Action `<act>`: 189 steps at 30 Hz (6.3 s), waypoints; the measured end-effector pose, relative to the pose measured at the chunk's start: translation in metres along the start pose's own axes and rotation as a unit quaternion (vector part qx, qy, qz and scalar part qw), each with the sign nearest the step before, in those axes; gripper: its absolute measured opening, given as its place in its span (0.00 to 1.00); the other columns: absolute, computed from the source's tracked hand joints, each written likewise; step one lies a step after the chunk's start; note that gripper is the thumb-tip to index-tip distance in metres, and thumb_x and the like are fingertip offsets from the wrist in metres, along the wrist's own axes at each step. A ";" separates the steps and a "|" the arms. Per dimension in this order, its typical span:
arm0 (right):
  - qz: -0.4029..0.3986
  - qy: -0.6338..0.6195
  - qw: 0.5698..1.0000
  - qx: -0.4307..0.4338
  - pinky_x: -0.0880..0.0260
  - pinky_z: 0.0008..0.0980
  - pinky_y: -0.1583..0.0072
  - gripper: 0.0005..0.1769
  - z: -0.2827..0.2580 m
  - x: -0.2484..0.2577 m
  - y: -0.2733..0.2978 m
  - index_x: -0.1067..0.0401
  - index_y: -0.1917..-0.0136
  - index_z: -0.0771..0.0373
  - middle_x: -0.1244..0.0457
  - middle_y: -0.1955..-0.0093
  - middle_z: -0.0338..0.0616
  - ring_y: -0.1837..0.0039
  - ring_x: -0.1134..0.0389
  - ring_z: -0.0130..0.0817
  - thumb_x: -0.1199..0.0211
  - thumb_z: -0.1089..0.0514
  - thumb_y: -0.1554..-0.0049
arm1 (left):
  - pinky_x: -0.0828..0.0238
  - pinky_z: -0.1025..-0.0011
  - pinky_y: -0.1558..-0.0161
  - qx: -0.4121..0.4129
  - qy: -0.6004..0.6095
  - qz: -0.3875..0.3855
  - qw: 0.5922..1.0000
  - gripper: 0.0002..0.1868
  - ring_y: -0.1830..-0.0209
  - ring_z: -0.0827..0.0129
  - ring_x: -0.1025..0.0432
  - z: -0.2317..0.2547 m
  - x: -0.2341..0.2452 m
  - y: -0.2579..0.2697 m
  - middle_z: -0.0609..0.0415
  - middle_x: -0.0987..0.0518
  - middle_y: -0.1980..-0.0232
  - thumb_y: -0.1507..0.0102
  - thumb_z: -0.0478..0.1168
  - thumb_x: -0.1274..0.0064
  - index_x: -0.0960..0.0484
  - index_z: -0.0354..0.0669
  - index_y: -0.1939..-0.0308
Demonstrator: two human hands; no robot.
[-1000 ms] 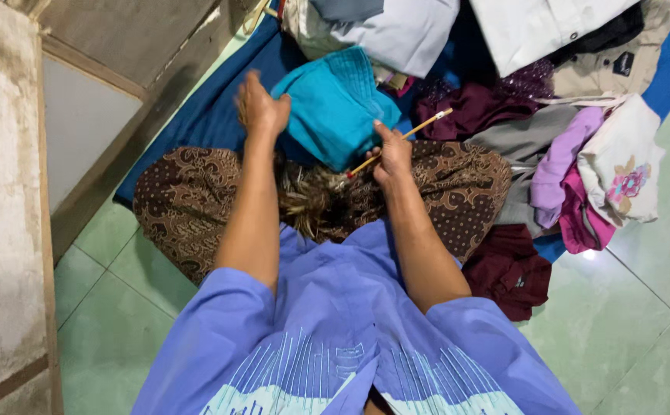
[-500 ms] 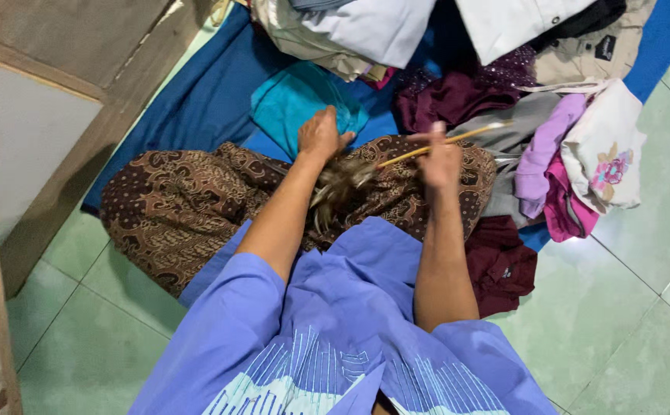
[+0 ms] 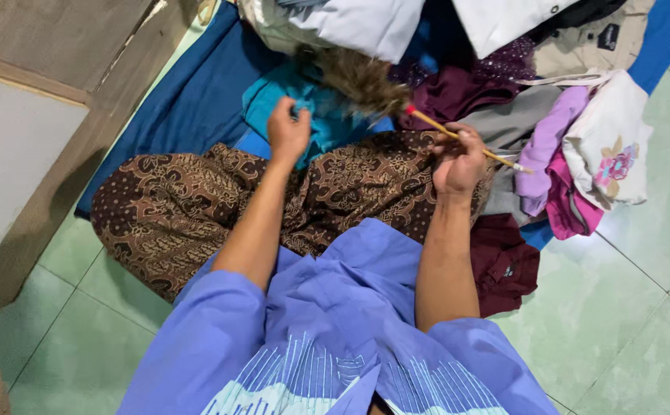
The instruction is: The person cleans various clothing items by dusting them with a feather duster while sitting on the floor.
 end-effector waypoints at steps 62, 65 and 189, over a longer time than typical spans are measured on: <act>-0.291 0.064 0.923 -0.245 0.28 0.38 0.34 0.43 0.220 -0.234 -0.010 0.52 0.19 0.74 0.41 0.33 0.54 0.34 0.30 0.42 0.37 0.68 0.42 | 0.30 0.69 0.46 0.104 0.313 0.020 0.944 0.07 0.52 0.67 0.29 -0.027 0.177 0.057 0.49 0.24 0.53 0.44 0.24 0.50 0.30 0.36 0.70; -0.319 0.026 0.914 -0.249 0.31 0.41 0.31 0.45 0.207 -0.269 0.012 0.55 0.19 0.75 0.41 0.28 0.54 0.31 0.33 0.46 0.36 0.67 0.43 | 0.30 0.71 0.54 0.240 0.430 0.078 0.867 0.08 0.59 0.67 0.30 -0.068 0.164 0.069 0.46 0.24 0.56 0.43 0.22 0.50 0.27 0.35 0.64; 0.023 0.365 0.921 -0.137 0.31 0.37 0.38 0.32 0.226 -0.079 -0.029 0.35 0.32 0.67 0.32 0.44 0.45 0.42 0.30 0.37 0.28 0.50 0.43 | 0.37 0.44 0.39 0.094 -0.257 -0.225 0.935 0.25 0.39 0.43 0.31 0.005 0.069 0.044 0.31 0.32 0.33 0.36 0.46 0.41 0.24 0.33 0.41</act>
Point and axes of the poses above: each hand's wrist, its own y-axis away from the middle knuckle, its own x-axis out of the back of the hand, z = x × y, the point moved 2 cm from there along -y, towards the middle knuckle
